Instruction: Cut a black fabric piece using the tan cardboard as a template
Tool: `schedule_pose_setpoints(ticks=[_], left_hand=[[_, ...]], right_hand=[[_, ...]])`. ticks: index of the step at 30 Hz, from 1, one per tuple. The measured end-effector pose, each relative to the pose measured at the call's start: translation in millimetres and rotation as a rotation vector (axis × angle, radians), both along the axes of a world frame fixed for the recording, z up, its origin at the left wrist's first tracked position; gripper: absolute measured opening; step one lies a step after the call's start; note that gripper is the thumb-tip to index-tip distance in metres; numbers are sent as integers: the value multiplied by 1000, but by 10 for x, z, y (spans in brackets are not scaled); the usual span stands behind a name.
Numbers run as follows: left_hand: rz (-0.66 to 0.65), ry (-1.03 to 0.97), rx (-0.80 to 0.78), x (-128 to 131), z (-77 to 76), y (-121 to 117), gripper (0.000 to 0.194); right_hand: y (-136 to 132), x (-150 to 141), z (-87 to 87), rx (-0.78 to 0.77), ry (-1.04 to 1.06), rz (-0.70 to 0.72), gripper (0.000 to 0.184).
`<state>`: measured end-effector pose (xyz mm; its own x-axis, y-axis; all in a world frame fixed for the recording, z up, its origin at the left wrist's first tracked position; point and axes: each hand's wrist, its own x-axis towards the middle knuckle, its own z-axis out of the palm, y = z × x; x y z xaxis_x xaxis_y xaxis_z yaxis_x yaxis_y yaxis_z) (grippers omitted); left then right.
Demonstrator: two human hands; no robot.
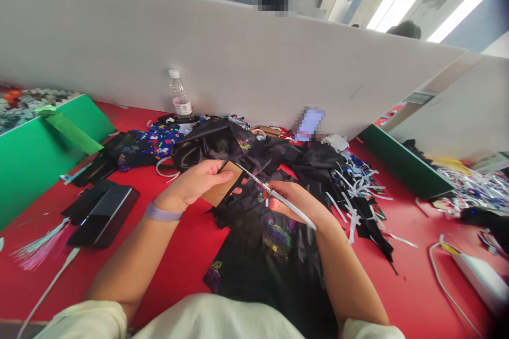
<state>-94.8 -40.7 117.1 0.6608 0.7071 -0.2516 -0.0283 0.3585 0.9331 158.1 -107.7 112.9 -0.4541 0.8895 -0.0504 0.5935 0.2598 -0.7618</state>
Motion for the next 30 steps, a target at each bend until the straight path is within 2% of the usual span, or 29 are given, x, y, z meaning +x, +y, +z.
schedule_pose_setpoints(ticks=[30], left_hand=[[-9, 18, -5, -31, 9, 20, 28]], right_hand=[[0, -11, -40, -54, 70, -1, 67]])
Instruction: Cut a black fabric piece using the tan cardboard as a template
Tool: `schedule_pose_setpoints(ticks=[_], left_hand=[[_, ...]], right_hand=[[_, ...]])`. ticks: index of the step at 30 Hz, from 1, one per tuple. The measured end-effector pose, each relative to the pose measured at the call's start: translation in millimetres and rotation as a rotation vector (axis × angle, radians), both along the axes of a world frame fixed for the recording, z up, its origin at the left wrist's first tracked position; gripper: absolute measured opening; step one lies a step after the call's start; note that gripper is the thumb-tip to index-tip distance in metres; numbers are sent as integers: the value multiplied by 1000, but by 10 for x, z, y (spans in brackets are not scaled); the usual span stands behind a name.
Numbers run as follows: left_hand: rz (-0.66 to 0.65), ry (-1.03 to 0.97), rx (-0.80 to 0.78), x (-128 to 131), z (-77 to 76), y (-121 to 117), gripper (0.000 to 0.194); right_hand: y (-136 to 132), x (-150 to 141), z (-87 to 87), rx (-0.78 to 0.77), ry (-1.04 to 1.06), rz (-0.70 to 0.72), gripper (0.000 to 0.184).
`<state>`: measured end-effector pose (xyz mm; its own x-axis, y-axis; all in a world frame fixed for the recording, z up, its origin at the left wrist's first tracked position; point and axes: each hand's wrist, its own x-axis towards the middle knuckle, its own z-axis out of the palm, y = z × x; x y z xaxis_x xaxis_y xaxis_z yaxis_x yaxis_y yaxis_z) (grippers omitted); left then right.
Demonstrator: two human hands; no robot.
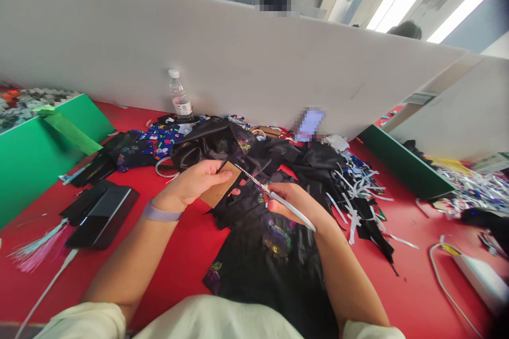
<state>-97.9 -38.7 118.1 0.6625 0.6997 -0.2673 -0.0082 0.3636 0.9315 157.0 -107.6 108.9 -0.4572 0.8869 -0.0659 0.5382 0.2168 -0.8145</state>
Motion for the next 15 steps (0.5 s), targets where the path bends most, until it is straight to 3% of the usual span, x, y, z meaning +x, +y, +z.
schedule_pose_setpoints(ticks=[15], left_hand=[[2, 1, -27, 2, 62, -26, 27]], right_hand=[[1, -2, -38, -26, 37, 0, 67]])
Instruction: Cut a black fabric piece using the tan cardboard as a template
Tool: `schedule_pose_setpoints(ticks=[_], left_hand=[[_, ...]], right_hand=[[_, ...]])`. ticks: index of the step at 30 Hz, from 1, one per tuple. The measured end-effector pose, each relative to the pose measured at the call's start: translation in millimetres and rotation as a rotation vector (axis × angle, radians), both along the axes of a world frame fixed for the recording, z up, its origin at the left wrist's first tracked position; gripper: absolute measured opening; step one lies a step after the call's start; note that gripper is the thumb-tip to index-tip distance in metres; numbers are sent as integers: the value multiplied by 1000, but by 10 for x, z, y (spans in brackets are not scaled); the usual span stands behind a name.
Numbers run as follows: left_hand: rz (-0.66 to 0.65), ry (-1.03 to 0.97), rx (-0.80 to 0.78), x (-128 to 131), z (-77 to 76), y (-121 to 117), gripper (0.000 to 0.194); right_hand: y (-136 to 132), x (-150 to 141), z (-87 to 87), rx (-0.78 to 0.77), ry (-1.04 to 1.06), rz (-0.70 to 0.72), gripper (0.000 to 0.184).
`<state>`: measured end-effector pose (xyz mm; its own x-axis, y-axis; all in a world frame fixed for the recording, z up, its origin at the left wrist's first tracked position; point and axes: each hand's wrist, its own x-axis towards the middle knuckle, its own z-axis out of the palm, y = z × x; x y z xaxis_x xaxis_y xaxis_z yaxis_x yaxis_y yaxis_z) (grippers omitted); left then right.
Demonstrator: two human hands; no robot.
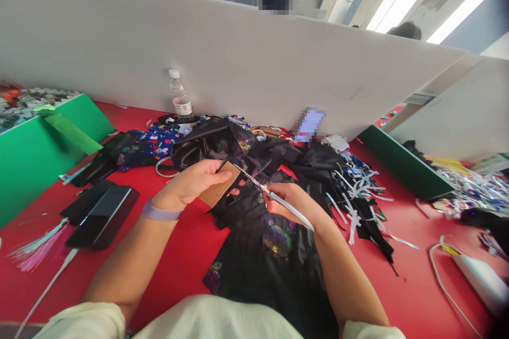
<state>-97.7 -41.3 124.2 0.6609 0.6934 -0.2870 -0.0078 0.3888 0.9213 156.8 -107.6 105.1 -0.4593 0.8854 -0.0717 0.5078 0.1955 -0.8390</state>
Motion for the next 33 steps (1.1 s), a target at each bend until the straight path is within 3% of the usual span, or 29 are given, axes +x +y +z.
schedule_pose_setpoints(ticks=[17, 27, 33], left_hand=[[-26, -21, 33, -31, -38, 22, 26], [-64, -35, 39, 54, -160, 21, 24], [-78, -35, 58, 46, -148, 23, 24]], right_hand=[[18, 8, -34, 23, -43, -46, 69], [56, 17, -109, 42, -21, 6, 70], [85, 55, -202, 16, -12, 56, 68]])
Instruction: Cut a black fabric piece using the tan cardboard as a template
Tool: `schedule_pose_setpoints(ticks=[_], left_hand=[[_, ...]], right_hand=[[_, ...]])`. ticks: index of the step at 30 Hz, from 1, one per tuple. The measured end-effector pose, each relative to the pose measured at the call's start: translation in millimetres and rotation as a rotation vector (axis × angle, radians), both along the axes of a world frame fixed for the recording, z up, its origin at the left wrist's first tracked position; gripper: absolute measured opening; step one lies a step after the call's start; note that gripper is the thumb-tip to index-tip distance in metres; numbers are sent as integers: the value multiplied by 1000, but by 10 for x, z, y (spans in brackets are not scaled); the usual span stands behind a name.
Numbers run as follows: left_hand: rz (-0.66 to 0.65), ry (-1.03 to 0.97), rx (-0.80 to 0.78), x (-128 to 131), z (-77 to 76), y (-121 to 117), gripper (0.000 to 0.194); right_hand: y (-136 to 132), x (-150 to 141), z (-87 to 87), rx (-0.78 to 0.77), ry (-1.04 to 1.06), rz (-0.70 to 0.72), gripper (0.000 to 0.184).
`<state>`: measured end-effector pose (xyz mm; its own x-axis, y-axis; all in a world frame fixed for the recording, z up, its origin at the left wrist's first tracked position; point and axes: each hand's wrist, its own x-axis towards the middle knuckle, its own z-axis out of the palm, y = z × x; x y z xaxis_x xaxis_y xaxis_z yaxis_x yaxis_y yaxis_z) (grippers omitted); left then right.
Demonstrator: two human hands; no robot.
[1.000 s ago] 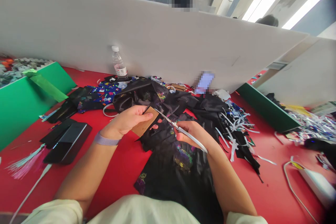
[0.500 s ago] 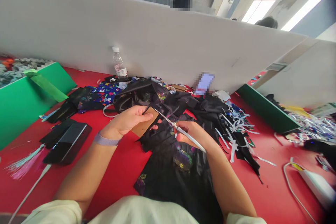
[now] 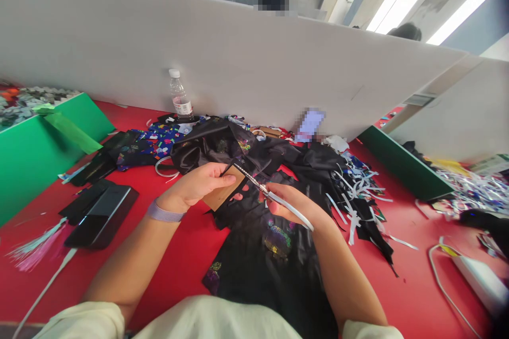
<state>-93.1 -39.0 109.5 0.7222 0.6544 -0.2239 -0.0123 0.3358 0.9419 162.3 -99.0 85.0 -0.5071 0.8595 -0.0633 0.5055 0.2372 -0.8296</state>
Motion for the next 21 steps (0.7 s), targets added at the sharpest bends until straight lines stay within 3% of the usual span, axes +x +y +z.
schedule_pose_setpoints(ticks=[8, 21], left_hand=[[0, 3, -14, 1, 28, -9, 23], [-7, 14, -35, -25, 16, 6, 25]], right_hand=[[-41, -61, 165, -29, 28, 26, 71], [-52, -101, 142, -62, 55, -11, 72]])
